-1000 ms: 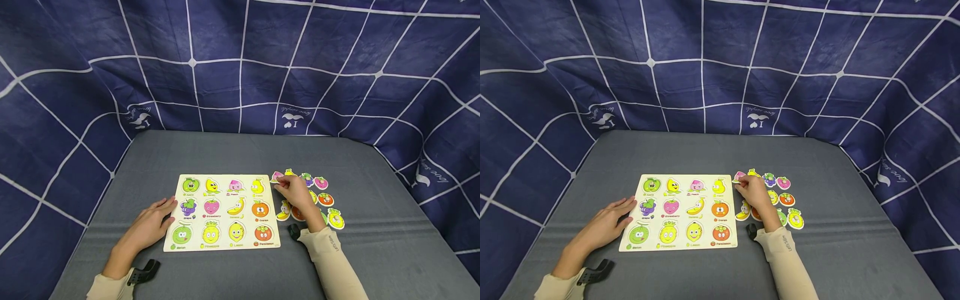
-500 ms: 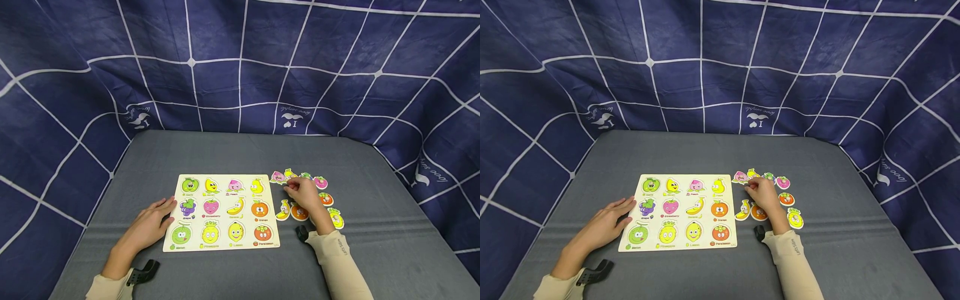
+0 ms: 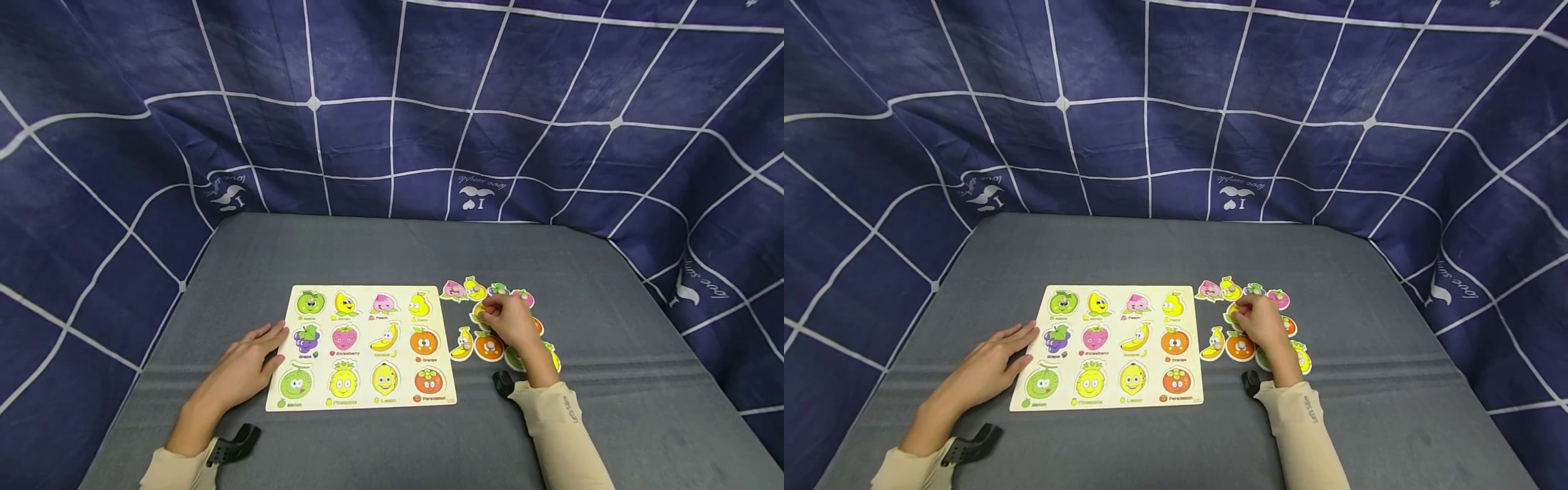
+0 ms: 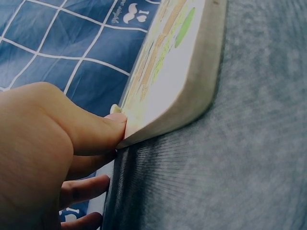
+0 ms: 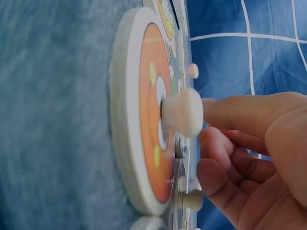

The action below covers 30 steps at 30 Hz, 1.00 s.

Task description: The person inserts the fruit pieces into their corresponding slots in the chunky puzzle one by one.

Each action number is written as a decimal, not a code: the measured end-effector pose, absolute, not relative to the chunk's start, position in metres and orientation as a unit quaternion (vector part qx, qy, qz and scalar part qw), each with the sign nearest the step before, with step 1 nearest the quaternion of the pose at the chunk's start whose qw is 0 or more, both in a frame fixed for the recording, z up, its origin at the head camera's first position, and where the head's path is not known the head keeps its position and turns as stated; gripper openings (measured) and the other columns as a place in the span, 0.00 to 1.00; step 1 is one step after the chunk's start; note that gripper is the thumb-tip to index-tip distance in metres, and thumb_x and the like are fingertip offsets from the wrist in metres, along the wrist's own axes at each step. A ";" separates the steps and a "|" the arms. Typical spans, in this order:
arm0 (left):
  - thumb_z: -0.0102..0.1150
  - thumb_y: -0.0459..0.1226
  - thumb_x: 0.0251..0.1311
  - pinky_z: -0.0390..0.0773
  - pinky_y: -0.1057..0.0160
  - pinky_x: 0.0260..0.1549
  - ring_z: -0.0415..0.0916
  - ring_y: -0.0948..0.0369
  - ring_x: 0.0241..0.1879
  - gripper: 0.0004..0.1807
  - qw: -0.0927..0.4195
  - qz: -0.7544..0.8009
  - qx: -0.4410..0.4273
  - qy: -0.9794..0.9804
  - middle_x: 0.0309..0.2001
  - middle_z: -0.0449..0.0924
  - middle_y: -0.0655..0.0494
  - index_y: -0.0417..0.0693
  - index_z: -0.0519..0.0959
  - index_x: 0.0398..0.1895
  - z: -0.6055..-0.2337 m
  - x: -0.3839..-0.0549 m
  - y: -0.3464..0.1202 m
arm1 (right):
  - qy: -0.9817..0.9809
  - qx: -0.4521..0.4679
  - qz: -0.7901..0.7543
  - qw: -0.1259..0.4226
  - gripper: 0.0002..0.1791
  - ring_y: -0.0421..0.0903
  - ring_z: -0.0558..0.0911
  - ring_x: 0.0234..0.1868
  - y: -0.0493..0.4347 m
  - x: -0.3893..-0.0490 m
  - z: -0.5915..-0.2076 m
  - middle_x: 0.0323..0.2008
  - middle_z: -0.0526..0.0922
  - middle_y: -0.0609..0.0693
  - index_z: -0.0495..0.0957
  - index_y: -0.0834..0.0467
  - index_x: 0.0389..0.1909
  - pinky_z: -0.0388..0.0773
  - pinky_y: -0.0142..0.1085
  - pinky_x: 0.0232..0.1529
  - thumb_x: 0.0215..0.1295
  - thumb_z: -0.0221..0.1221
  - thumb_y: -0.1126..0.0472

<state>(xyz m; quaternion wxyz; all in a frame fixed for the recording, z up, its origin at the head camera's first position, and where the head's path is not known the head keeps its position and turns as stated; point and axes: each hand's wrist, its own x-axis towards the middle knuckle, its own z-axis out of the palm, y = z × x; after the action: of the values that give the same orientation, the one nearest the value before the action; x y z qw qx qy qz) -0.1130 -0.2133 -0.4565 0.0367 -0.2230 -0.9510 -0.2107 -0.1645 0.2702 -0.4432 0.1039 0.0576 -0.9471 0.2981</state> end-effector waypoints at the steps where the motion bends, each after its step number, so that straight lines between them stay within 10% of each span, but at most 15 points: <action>1: 0.64 0.31 0.61 0.68 0.33 0.52 0.68 0.36 0.63 0.26 0.037 -0.211 -0.223 -0.951 0.66 0.70 0.39 0.33 0.74 0.64 -0.457 -0.113 -0.213 | -0.947 0.056 0.297 0.104 0.06 0.40 0.76 0.22 0.271 -0.164 -0.443 0.20 0.81 0.50 0.83 0.69 0.29 0.72 0.32 0.25 0.52 0.69 0.70; 30: 0.64 0.31 0.61 0.68 0.33 0.53 0.67 0.35 0.63 0.27 0.039 -0.213 -0.225 -0.950 0.66 0.70 0.37 0.32 0.73 0.64 -0.459 -0.115 -0.215 | -0.955 0.049 0.276 0.096 0.03 0.42 0.77 0.22 0.271 -0.166 -0.446 0.19 0.81 0.49 0.83 0.66 0.25 0.71 0.39 0.32 0.51 0.68 0.71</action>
<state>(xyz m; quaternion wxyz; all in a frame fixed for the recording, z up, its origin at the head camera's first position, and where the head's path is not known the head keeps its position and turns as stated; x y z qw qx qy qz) -0.1154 -0.2151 -0.4592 0.0388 -0.2252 -0.9499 -0.2133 -0.1655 0.2711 -0.4457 0.0957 0.0492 -0.9550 0.2763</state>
